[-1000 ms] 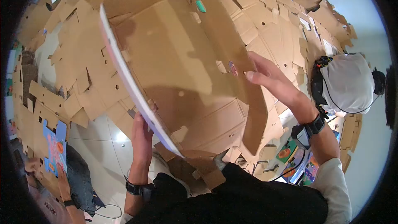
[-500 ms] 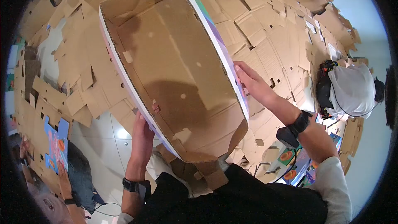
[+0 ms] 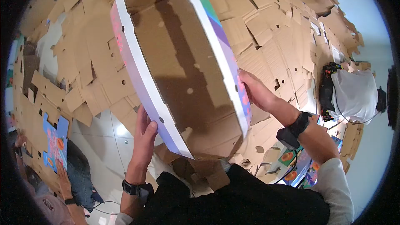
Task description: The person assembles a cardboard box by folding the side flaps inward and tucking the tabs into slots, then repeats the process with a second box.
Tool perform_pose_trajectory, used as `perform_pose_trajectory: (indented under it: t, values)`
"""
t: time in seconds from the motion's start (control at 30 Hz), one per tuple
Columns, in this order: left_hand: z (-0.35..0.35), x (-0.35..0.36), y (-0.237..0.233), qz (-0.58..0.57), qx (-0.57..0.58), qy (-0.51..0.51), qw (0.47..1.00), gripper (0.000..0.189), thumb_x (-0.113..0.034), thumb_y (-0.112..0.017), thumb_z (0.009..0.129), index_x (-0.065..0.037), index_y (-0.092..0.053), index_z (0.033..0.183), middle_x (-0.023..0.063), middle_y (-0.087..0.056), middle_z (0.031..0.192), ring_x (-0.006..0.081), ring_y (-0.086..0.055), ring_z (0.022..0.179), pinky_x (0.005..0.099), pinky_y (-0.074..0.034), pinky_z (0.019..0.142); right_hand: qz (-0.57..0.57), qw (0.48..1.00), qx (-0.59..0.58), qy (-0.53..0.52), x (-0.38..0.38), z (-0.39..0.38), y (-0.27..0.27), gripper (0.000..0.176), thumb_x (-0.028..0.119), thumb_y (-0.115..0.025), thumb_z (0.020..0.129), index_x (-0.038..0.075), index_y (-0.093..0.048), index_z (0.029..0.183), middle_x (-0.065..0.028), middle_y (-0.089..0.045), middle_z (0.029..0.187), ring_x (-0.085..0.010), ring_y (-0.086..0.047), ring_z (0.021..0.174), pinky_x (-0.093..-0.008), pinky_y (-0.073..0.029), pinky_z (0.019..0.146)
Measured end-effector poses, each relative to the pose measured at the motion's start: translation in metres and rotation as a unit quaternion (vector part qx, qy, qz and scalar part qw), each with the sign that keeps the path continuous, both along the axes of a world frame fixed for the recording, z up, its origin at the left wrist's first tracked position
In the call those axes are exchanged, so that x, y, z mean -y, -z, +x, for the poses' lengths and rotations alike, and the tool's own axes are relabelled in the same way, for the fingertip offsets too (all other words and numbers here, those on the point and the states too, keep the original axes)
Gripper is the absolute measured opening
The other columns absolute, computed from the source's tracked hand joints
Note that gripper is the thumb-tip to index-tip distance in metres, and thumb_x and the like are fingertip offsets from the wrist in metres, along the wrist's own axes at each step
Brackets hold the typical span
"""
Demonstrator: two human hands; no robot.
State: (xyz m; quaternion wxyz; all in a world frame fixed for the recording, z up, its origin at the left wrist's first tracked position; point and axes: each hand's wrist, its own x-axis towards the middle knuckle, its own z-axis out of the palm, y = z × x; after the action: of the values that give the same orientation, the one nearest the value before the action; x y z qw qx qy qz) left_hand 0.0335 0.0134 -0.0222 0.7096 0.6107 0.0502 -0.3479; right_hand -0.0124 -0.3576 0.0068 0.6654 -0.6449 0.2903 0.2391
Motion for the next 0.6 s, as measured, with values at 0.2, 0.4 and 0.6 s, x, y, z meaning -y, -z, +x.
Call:
perform_pose_trajectory:
  t: [0.2, 0.4, 0.6]
  values:
    - [-0.003, -0.010, 0.060, -0.026, -0.052, -0.115, 0.992, 0.055, -0.042, -0.047, 0.118, -0.003, -0.053, 0.156, 0.0123, -0.071, 0.137, 0.0214, -0.067, 0.128, 0.0385, -0.051, 0.111, -0.001, 1.000, 0.028, 0.014, 0.020, -0.016, 0.043, 0.071, 0.060, -0.033, 0.115, 0.006, -0.054, 0.156, -0.0045, -0.065, 0.131, -0.0152, -0.060, 0.114, -0.0334, -0.048, 0.102]
    - [0.007, -0.027, 0.103, -0.023, -0.090, -0.147, 0.985, 0.038, -0.034, -0.050, 0.118, -0.006, -0.071, 0.133, 0.0012, -0.076, 0.115, 0.0106, -0.071, 0.101, 0.0281, -0.056, 0.090, 0.064, 0.997, 0.020, 0.041, 0.027, -0.014, 0.025, 0.068, 0.058, -0.037, 0.115, 0.006, -0.053, 0.156, -0.0054, -0.067, 0.129, -0.0156, -0.063, 0.114, -0.0338, -0.051, 0.100]
    - [0.001, -0.027, 0.102, 0.064, -0.037, -0.151, 0.986, 0.035, -0.032, -0.053, 0.118, -0.006, -0.071, 0.133, -0.0026, -0.074, 0.111, 0.0065, -0.066, 0.094, 0.0255, -0.053, 0.085, 0.095, 0.994, 0.016, 0.050, 0.033, -0.021, 0.017, 0.065, 0.055, -0.041, 0.115, 0.007, -0.052, 0.157, -0.0062, -0.068, 0.127, -0.0160, -0.066, 0.113, -0.0342, -0.054, 0.098]
